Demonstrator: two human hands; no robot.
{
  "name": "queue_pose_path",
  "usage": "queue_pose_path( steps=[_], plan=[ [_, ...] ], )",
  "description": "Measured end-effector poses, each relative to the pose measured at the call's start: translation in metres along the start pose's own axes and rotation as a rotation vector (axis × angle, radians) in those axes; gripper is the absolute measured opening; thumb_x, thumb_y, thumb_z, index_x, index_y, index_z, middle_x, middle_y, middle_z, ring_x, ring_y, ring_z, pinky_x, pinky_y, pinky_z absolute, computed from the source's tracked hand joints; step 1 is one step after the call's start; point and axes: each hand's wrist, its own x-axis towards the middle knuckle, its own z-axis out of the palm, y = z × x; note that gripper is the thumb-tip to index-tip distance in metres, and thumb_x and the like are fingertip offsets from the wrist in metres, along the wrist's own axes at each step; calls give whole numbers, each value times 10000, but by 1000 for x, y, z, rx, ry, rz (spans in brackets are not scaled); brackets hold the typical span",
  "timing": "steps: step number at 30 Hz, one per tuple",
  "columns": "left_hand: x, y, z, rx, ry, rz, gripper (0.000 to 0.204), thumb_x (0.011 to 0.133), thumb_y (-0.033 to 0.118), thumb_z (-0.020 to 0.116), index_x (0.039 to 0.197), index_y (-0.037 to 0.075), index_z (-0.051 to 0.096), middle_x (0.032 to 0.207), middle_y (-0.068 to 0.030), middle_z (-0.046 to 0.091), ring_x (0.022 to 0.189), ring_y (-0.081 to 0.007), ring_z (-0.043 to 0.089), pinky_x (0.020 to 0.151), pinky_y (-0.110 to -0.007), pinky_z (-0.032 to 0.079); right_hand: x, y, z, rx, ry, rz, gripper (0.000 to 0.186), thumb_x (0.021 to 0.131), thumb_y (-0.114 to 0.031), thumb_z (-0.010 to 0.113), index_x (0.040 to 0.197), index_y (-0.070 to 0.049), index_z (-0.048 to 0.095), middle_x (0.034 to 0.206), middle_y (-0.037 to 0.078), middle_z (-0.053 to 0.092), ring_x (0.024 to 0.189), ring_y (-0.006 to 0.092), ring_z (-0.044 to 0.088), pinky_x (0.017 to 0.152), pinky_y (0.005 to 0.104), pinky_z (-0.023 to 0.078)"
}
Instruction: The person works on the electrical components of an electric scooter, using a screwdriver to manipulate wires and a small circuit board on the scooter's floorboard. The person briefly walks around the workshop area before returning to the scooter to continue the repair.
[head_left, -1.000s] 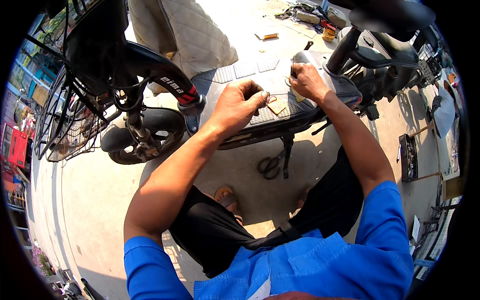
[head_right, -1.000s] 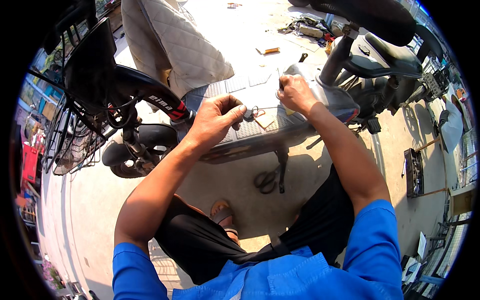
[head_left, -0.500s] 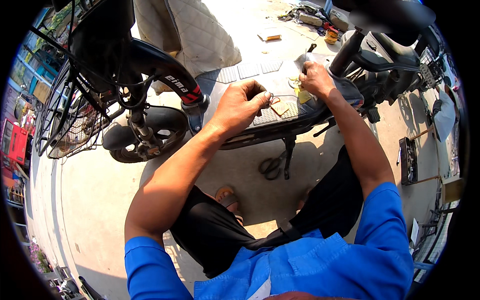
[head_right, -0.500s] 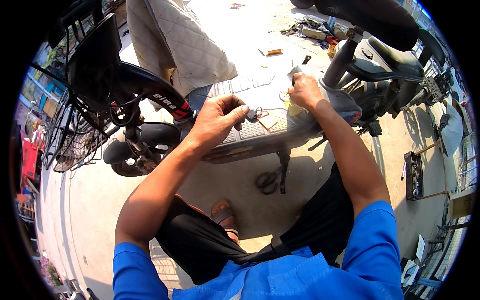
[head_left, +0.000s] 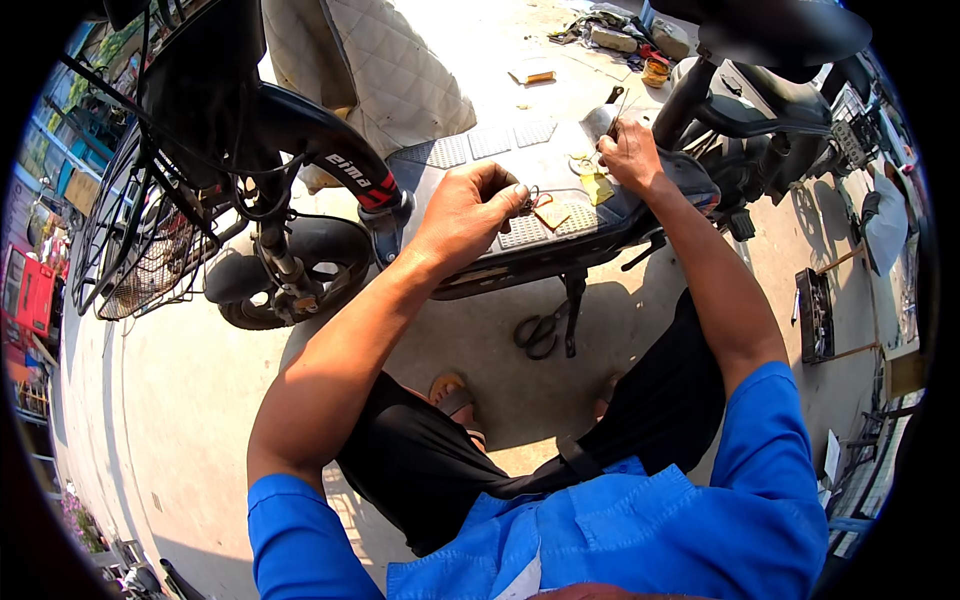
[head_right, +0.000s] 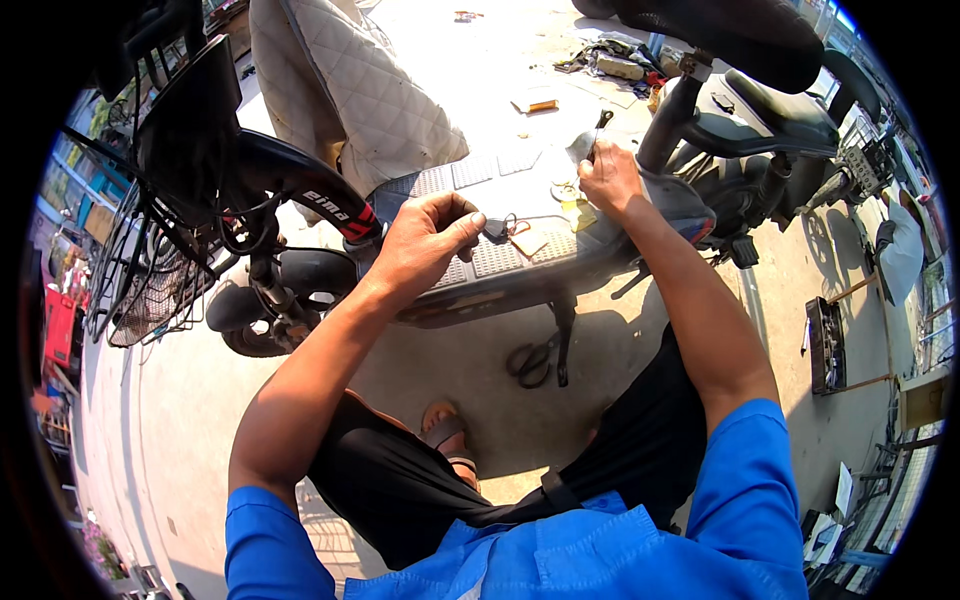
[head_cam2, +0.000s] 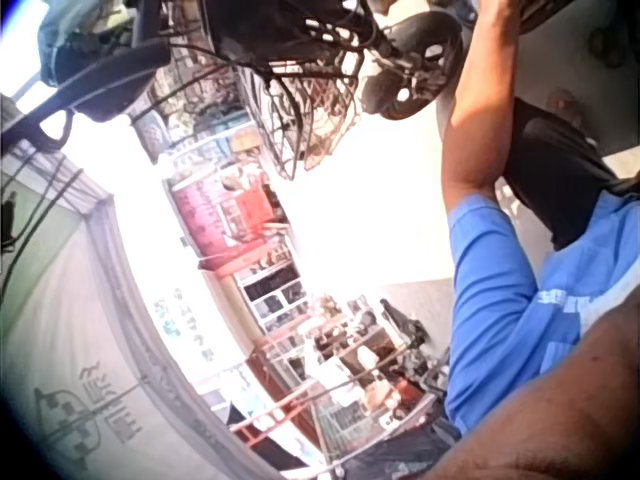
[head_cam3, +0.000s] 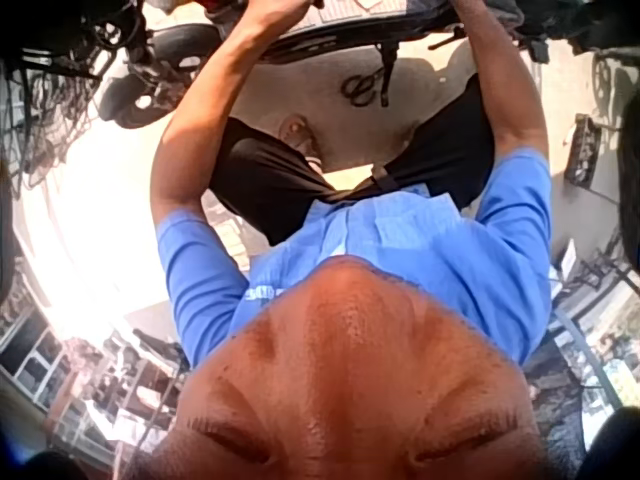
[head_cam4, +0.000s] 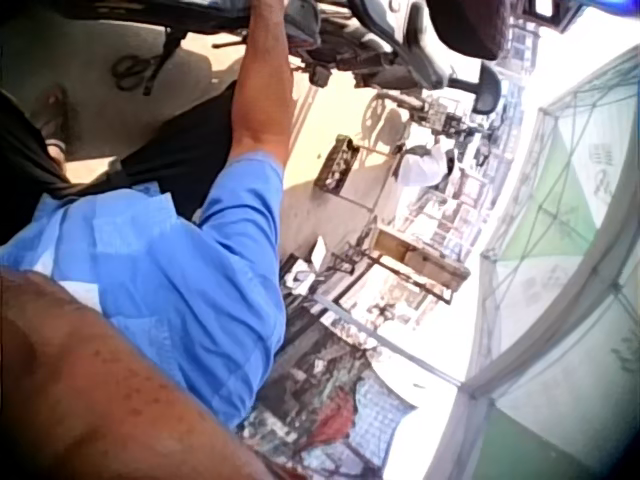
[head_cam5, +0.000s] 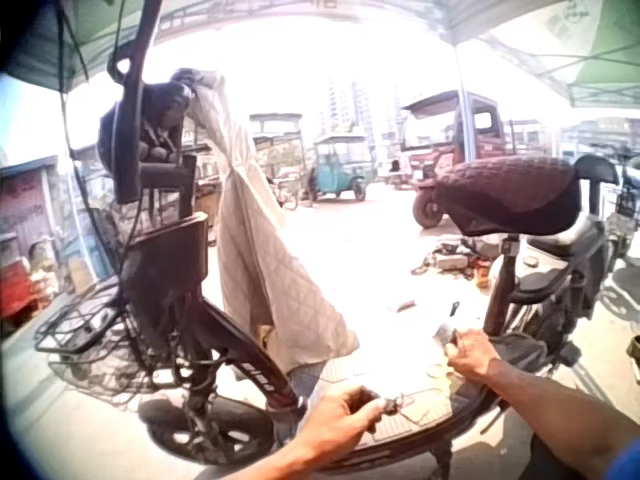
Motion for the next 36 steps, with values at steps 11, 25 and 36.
queue_pose_path(
  steps=[11,25,36],
  plan=[
    [0,-2,-2,1,-7,18,155,948,107,648,911,-43,630,759,-18,612,652,-78,551,605,-236,465,1,-6,7,222,-7,210,298,789,-188,543,931,63,618,904,310,649,875,475,634,828,512,514],
    [5,-6,-1,11,-20,13,164,949,114,649,918,-47,639,763,-26,622,648,-76,553,597,-236,468,12,-15,-25,314,-204,405,338,799,-214,552,940,76,655,903,306,666,886,453,652,862,481,519],
    [8,-4,4,53,-29,-6,160,950,119,647,908,-36,639,755,-22,622,654,-73,558,604,-236,472,3,-9,-15,343,-56,333,295,816,-216,569,883,67,615,865,296,651,831,468,638,808,500,519]
  ],
)
